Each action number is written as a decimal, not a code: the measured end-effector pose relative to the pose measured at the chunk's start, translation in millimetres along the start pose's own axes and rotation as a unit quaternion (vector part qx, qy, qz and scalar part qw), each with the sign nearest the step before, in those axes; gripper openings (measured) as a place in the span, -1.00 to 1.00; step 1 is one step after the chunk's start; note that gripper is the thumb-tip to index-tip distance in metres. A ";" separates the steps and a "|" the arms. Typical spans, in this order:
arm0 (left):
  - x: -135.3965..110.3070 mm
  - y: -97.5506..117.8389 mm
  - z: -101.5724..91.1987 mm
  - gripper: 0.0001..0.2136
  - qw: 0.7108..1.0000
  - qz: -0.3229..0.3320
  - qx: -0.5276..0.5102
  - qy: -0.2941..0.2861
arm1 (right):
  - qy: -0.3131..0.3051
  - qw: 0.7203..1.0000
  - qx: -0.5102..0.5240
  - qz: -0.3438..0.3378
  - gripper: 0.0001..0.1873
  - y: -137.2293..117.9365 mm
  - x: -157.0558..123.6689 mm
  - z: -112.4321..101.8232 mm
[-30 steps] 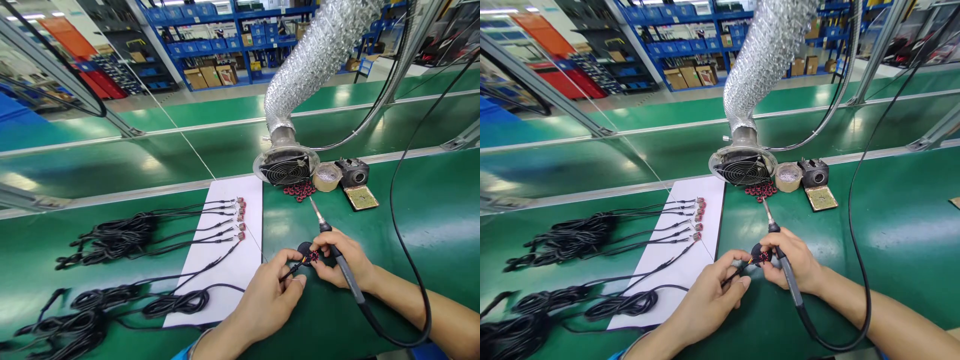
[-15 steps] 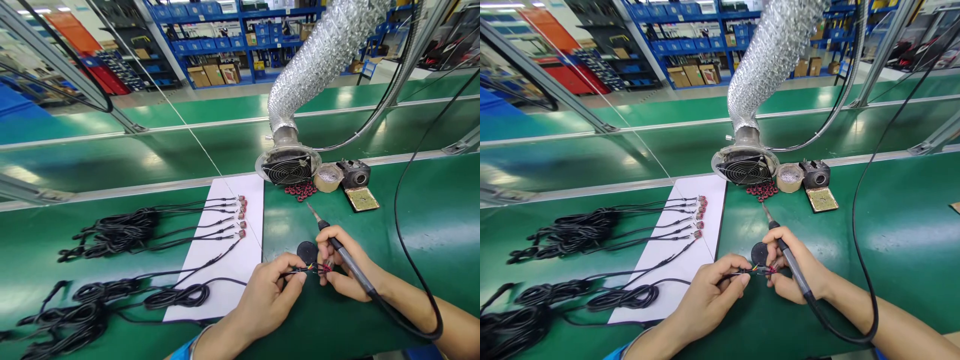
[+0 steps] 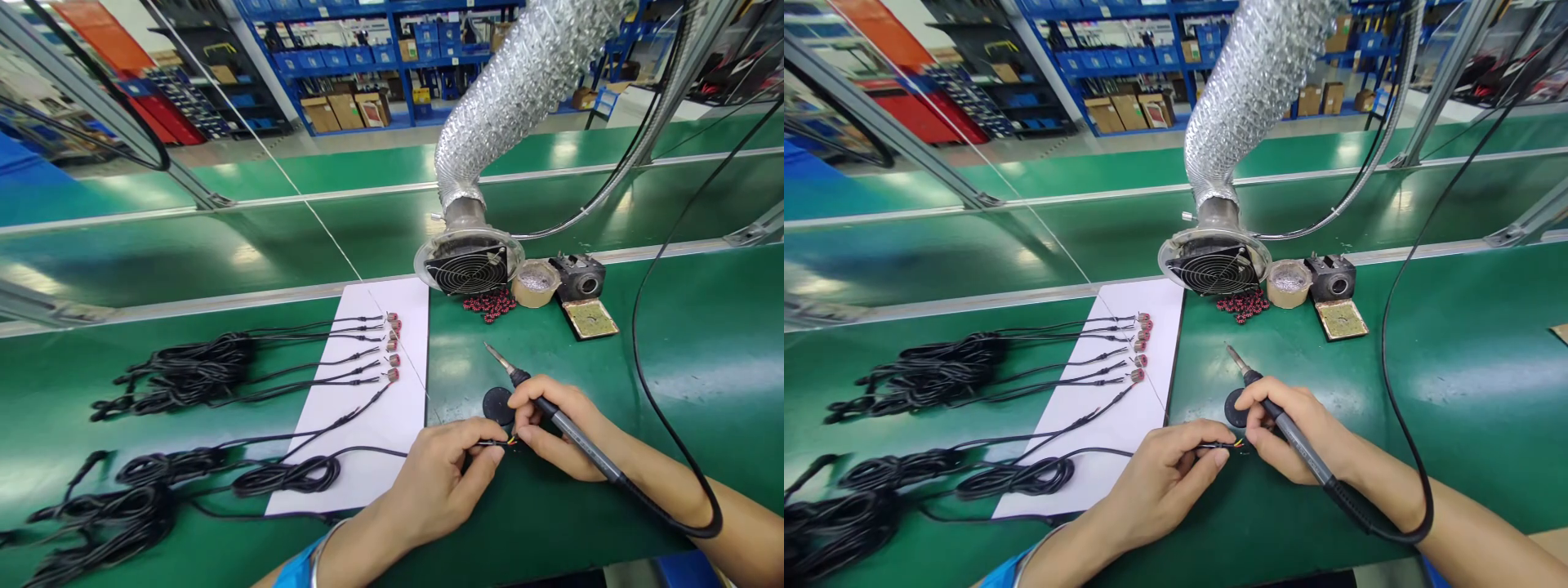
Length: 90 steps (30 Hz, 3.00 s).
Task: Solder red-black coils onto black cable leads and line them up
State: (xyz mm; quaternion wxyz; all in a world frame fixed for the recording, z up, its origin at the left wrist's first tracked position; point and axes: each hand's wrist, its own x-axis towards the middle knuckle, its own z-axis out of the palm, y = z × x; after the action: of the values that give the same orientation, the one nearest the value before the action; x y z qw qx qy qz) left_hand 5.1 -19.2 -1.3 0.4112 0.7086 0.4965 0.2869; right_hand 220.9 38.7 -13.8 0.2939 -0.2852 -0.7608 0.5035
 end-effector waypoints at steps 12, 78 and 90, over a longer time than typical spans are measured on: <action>-1.3 -4.1 4.7 -0.85 0.998 0.034 0.055 0.023 | -0.040 0.999 0.004 0.031 -0.66 -2.0 -1.3 1.1; -0.2 -10.7 16.9 -0.94 0.967 0.162 0.119 0.153 | 0.046 0.996 -0.034 -0.068 -0.57 -5.3 -6.2 6.7; 1.2 -11.1 14.6 -0.93 0.973 0.153 0.092 0.145 | 0.070 0.990 -0.091 -0.087 -0.67 -5.6 -7.8 1.7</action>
State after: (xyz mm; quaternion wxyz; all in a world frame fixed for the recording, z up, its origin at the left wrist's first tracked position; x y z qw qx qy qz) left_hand 12.2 -20.5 -18.2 0.2191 0.7619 0.4606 0.3992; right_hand 224.1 30.2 -10.4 0.3616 -0.2778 -0.8030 0.3838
